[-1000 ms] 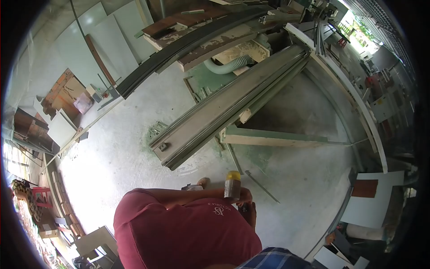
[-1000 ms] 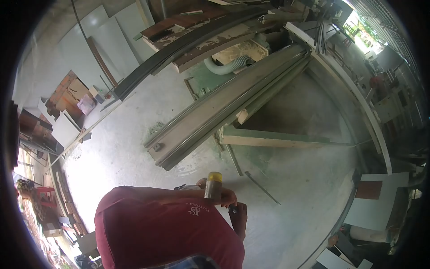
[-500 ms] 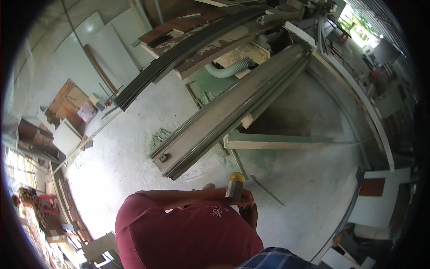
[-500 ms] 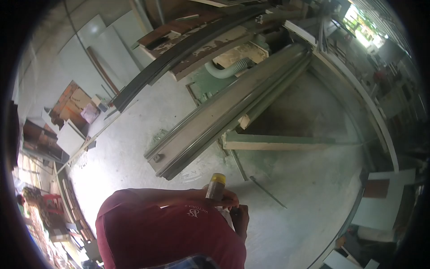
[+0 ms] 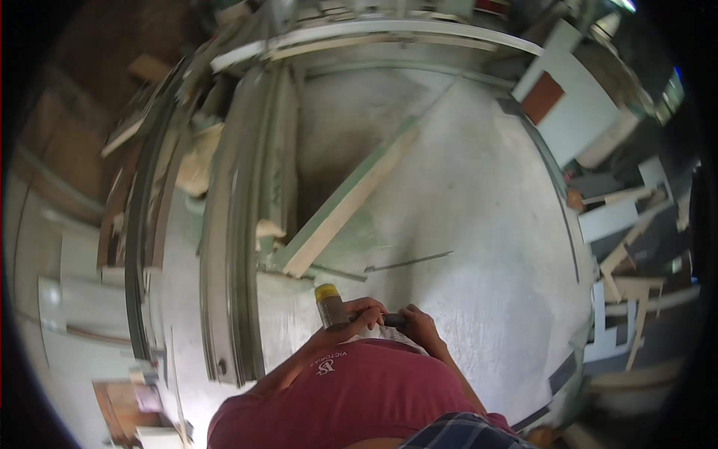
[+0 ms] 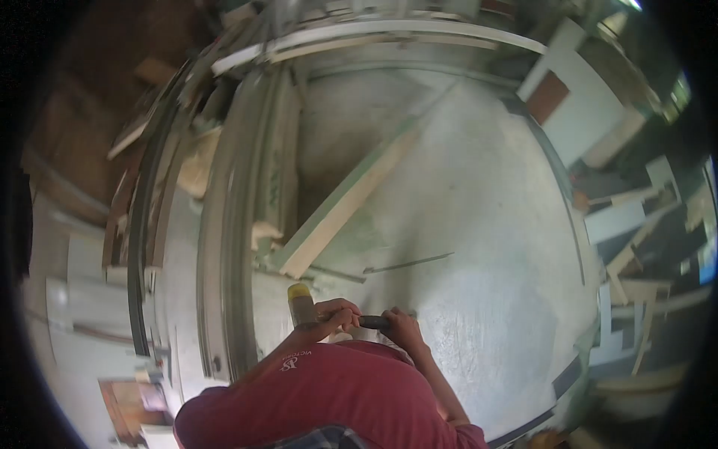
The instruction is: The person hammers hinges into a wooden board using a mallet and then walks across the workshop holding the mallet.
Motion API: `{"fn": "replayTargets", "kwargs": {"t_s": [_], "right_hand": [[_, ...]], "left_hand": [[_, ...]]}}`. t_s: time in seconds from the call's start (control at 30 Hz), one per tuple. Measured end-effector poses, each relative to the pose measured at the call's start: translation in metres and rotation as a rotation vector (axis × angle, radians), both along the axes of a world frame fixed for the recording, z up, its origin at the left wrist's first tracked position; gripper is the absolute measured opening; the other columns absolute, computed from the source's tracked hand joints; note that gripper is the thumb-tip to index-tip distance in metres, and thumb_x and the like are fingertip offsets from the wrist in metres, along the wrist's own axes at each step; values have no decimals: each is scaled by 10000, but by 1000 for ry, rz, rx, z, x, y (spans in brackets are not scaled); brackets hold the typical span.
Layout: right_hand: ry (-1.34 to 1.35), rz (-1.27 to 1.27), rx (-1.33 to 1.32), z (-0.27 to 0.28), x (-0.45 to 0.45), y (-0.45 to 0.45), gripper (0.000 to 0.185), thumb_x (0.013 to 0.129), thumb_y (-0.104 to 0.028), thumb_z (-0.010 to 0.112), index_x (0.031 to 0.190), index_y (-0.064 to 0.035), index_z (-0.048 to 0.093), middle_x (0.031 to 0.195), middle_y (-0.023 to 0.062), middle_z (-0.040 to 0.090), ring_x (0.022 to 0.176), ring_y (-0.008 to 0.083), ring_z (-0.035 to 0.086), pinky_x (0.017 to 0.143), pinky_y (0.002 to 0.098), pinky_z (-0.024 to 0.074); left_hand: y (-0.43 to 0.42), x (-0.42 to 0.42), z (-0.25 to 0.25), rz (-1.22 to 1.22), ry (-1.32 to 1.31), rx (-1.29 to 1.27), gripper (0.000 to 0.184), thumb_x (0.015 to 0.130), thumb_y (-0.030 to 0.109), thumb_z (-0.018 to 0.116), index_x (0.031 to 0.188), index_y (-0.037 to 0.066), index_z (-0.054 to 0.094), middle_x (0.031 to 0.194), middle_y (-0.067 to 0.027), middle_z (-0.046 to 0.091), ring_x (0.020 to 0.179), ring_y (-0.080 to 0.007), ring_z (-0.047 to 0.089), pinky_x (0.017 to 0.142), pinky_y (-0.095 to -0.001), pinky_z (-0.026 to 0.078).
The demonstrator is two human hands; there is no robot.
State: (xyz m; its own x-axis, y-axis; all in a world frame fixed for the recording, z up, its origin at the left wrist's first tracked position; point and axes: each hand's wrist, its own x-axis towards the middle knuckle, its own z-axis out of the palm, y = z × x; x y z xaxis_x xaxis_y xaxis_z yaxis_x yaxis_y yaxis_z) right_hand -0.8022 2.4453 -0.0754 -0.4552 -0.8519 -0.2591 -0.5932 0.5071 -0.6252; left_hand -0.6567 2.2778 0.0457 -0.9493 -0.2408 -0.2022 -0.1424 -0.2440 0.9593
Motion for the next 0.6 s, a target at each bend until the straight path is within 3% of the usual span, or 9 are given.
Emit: {"fn": "replayTargets", "kwargs": {"t_s": [0.2, 0.37, 0.43, 0.6], "right_hand": [[97, -65, -92, 11, -108, 65, 262, 709, -196, 669, 941, -124, 569, 934, 91, 573, 804, 316, 608, 665, 414, 499], [139, -201, -5, 23, -160, 118, 199, 727, -209, 641, 905, -139, 588, 915, 84, 589, 765, 306, 613, 650, 404, 502], [129, -255, 0, 17, -169, 139, 188, 732, -215, 635, 898, -139, 591, 897, 83, 594, 763, 304, 614, 644, 407, 502], [57, -359, 20, -3, -203, 156, 173, 739, -230, 619, 886, -142, 602, 854, 81, 608, 760, 307, 615, 627, 419, 497]], "left_hand": [[51, -121, 12, -75, 63, -119, 203, 939, 135, 461, 1004, -16, 581, 719, -32, 549, 794, -124, 580, 764, -277, 460], [90, -198, 17, -228, 60, -90, 196, 940, 145, 471, 980, -11, 583, 713, -33, 543, 804, -132, 581, 813, -287, 449], [99, -224, 11, -306, 59, -68, 239, 944, 234, 490, 1008, 26, 589, 833, -41, 610, 742, -74, 499, 738, -225, 423], [107, -300, 1, -428, -46, -37, 227, 939, 212, 503, 1001, 14, 594, 832, -47, 618, 740, -82, 515, 752, -242, 440]]}}
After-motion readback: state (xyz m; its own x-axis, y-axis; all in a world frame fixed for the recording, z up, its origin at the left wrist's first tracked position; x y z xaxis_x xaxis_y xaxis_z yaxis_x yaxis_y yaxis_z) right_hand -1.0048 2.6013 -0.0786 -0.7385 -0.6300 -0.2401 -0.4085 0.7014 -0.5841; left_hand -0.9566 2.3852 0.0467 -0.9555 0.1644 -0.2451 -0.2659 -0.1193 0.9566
